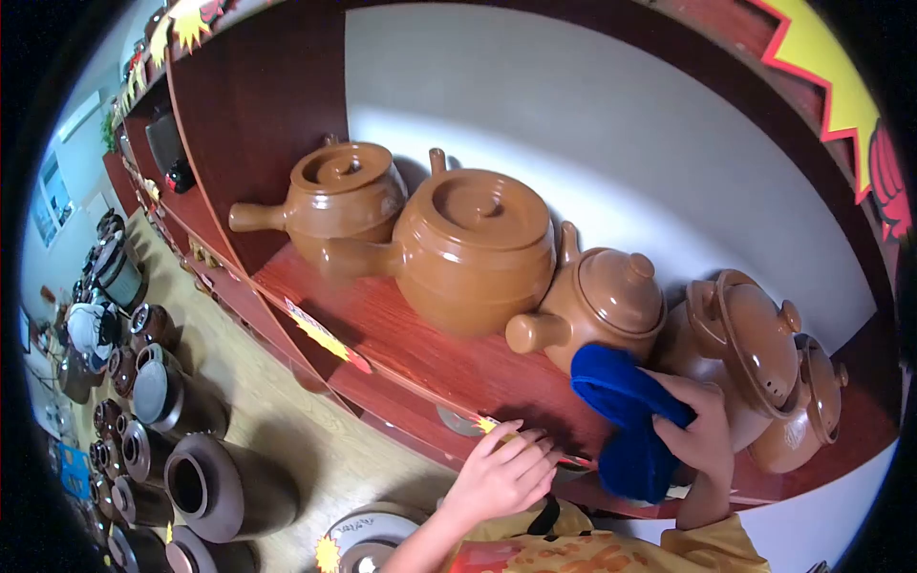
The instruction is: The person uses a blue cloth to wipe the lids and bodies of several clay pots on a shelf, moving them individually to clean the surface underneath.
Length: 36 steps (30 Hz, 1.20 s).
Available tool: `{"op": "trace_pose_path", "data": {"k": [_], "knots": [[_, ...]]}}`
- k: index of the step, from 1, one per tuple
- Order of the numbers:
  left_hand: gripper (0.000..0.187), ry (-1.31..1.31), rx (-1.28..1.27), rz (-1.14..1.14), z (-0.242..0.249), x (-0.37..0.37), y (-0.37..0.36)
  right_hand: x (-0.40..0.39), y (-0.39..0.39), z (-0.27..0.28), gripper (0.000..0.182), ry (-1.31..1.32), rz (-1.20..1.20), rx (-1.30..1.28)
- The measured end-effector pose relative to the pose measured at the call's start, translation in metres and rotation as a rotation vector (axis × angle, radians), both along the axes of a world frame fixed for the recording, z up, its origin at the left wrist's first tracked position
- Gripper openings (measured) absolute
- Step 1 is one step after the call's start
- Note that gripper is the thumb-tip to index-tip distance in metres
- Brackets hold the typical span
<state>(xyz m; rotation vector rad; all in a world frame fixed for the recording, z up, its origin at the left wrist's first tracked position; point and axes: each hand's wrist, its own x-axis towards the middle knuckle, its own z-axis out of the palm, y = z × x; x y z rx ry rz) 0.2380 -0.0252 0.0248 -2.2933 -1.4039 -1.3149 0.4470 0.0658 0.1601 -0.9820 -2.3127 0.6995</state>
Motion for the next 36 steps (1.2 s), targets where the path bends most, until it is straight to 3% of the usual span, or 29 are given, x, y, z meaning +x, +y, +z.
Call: {"op": "trace_pose_path", "data": {"k": [4, 6, 13, 20, 23, 27, 32, 36], "knots": [[0.023, -0.029, 0.002, -0.003, -0.012, 0.002, -0.007, -0.008, 0.007, -0.015, 0.06, -0.209, 0.035, 0.178], [0.023, -0.031, 0.025, 0.0, -0.016, 0.003, -0.008, -0.013, 0.009, -0.028, 0.068, -0.55, 0.12, 0.394], [0.018, -0.07, 0.132, 0.04, -0.026, 0.01, -0.005, -0.028, 0.011, -0.033, 0.072, -0.825, 0.225, 0.304], [0.014, -0.07, 0.178, 0.075, -0.04, 0.014, -0.006, -0.071, 0.015, -0.054, 0.061, -0.697, 0.269, 0.499], [0.014, -0.076, 0.213, 0.085, -0.042, 0.016, -0.004, -0.1, 0.021, -0.067, 0.066, -0.54, 0.256, 0.541], [0.014, -0.103, 0.217, 0.088, -0.04, 0.015, -0.004, -0.13, 0.027, -0.077, 0.063, -0.529, 0.308, 0.668], [0.016, -0.109, 0.237, 0.125, -0.047, 0.017, -0.007, -0.108, 0.028, -0.064, 0.044, -0.526, 0.455, 0.696], [0.015, -0.117, 0.274, 0.134, -0.049, 0.017, -0.005, -0.085, 0.016, -0.056, 0.043, -0.626, 0.416, 0.689]]}}
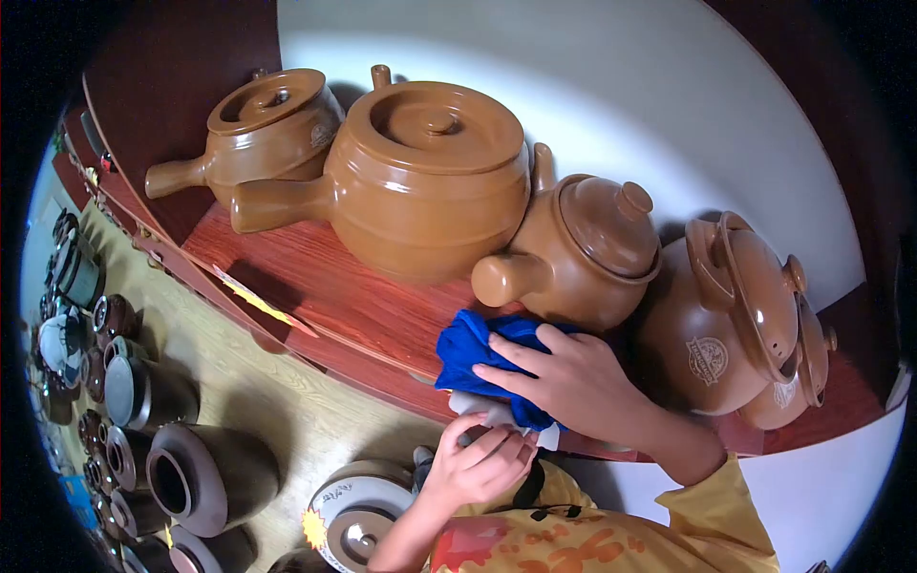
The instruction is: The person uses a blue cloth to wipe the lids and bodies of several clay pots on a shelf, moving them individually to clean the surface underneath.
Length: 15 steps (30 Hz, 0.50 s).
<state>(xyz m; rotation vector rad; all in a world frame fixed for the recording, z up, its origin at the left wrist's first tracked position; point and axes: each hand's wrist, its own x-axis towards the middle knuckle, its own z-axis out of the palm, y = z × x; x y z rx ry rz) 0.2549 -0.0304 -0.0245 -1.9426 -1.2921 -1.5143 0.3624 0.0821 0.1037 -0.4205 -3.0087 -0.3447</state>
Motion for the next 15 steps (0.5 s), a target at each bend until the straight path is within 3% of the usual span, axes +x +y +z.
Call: {"op": "trace_pose_path", "data": {"k": [7, 9, 13, 15], "knots": [[0.015, 0.022, -0.011, 0.005, 0.003, 0.0, 0.001, 0.006, -0.009, 0.006, 0.037, 0.015, -0.183, -0.002], [0.015, 0.012, -0.025, -0.003, 0.006, 0.0, 0.002, 0.014, -0.009, 0.015, 0.037, -0.151, -0.277, 0.036], [0.014, 0.0, -0.035, 0.013, 0.009, 0.0, 0.002, 0.041, -0.001, 0.038, 0.04, -0.289, -0.249, -0.154], [0.022, 0.061, -0.057, 0.004, 0.01, -0.002, 0.001, 0.034, 0.001, 0.036, 0.039, -0.235, -0.214, -0.175]]}}
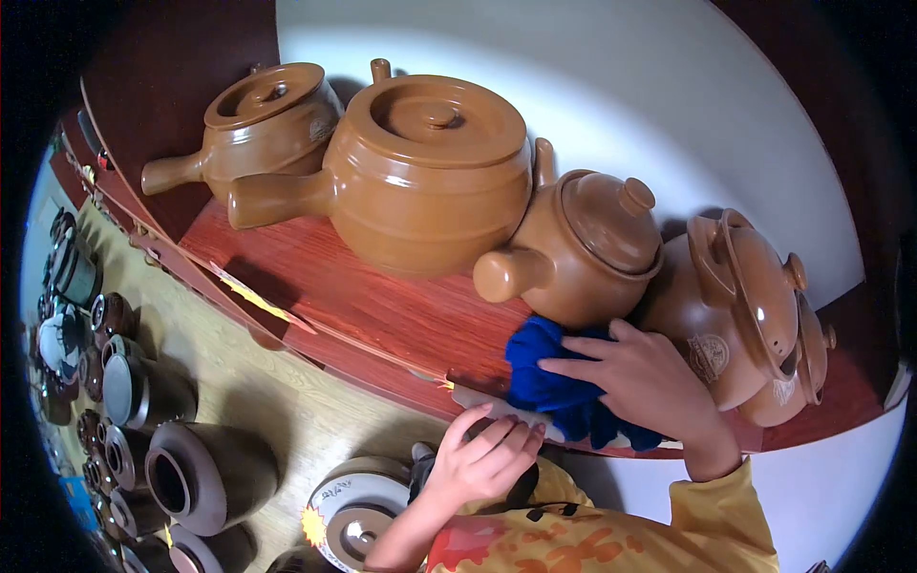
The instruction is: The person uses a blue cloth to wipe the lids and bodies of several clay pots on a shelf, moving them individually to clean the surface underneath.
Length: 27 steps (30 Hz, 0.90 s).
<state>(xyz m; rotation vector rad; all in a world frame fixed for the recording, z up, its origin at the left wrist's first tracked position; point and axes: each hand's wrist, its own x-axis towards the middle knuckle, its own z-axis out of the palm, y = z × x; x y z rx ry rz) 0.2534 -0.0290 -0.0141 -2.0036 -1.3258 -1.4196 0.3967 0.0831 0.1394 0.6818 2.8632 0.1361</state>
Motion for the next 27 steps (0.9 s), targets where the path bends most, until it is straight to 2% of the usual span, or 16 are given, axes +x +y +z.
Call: {"op": "trace_pose_path", "data": {"k": [3, 5, 6, 8, 12, 13, 14, 17, 27], "knots": [[0.02, -0.025, -0.019, -0.009, 0.001, 0.0, -0.001, -0.015, 0.005, -0.013, 0.037, 0.131, 0.028, -0.045], [0.022, -0.018, -0.019, -0.021, 0.001, -0.001, -0.001, -0.027, 0.014, -0.029, 0.05, 0.236, 0.074, -0.045], [0.023, -0.014, -0.016, -0.025, 0.0, -0.001, -0.001, -0.032, 0.013, -0.034, 0.05, 0.238, 0.069, -0.047], [0.022, -0.014, -0.005, -0.034, -0.002, -0.002, 0.0, -0.039, 0.008, -0.043, 0.048, 0.305, 0.155, 0.151], [0.018, -0.031, 0.044, -0.038, -0.006, -0.001, 0.004, -0.057, -0.005, -0.055, 0.032, 0.244, 0.072, 0.327], [0.016, -0.031, 0.044, -0.028, -0.003, -0.001, 0.005, -0.059, -0.003, -0.059, 0.01, 0.336, 0.145, 0.352], [0.016, -0.028, 0.038, -0.037, -0.003, 0.0, 0.005, -0.055, 0.0, -0.057, 0.01, 0.338, 0.135, 0.349], [0.017, -0.032, 0.041, -0.004, -0.005, 0.0, 0.004, -0.034, 0.009, -0.043, 0.012, 0.324, 0.32, 0.062], [0.016, -0.071, 0.068, 0.003, -0.002, 0.002, 0.008, 0.037, -0.006, 0.002, 0.026, 0.025, 0.167, -0.071]]}}
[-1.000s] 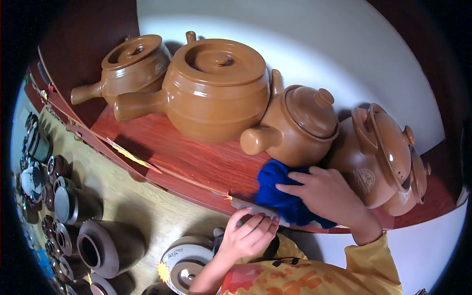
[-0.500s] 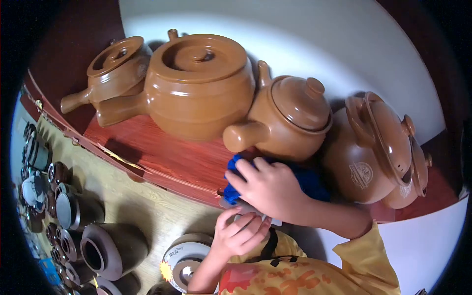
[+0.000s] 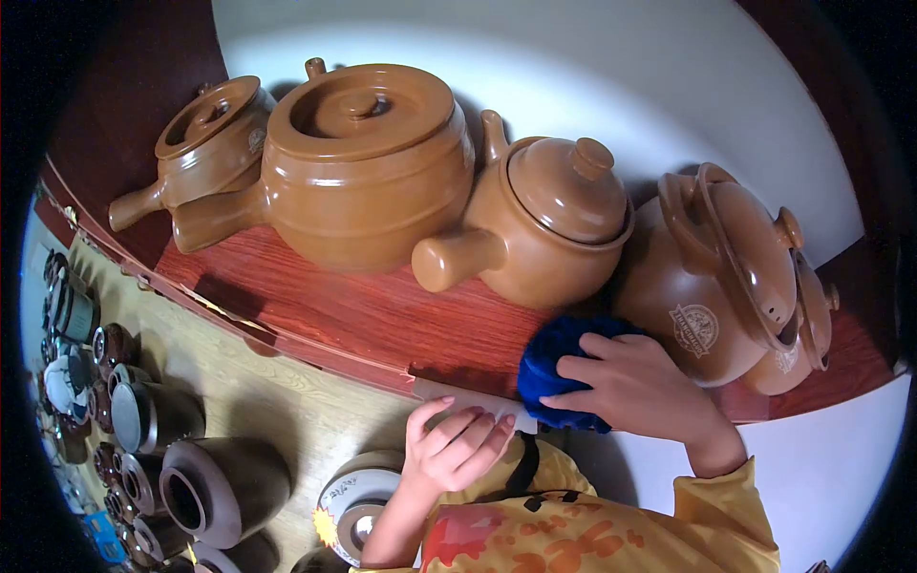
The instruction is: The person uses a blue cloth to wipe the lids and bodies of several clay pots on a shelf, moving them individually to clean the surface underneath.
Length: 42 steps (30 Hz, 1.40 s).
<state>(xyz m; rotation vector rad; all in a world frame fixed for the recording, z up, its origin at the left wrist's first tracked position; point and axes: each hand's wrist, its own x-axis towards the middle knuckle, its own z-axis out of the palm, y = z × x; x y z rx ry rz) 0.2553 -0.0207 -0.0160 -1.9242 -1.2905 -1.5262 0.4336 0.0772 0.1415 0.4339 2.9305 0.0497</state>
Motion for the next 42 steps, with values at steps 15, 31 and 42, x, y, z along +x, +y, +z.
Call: {"op": "trace_pose_path", "data": {"k": [15, 31, 42], "knots": [[0.022, 0.043, -0.106, -0.042, 0.017, -0.008, -0.006, -0.033, -0.008, -0.034, 0.076, 0.392, -0.286, 0.137], [0.024, -0.413, -0.84, 0.078, 0.069, -0.087, 0.056, -0.07, -0.002, -0.042, 0.046, 0.365, -0.14, -0.073], [0.013, -0.633, -0.652, 0.273, 0.049, -0.105, 0.04, -0.081, 0.001, -0.045, 0.057, 0.463, -0.105, -0.042]]}}
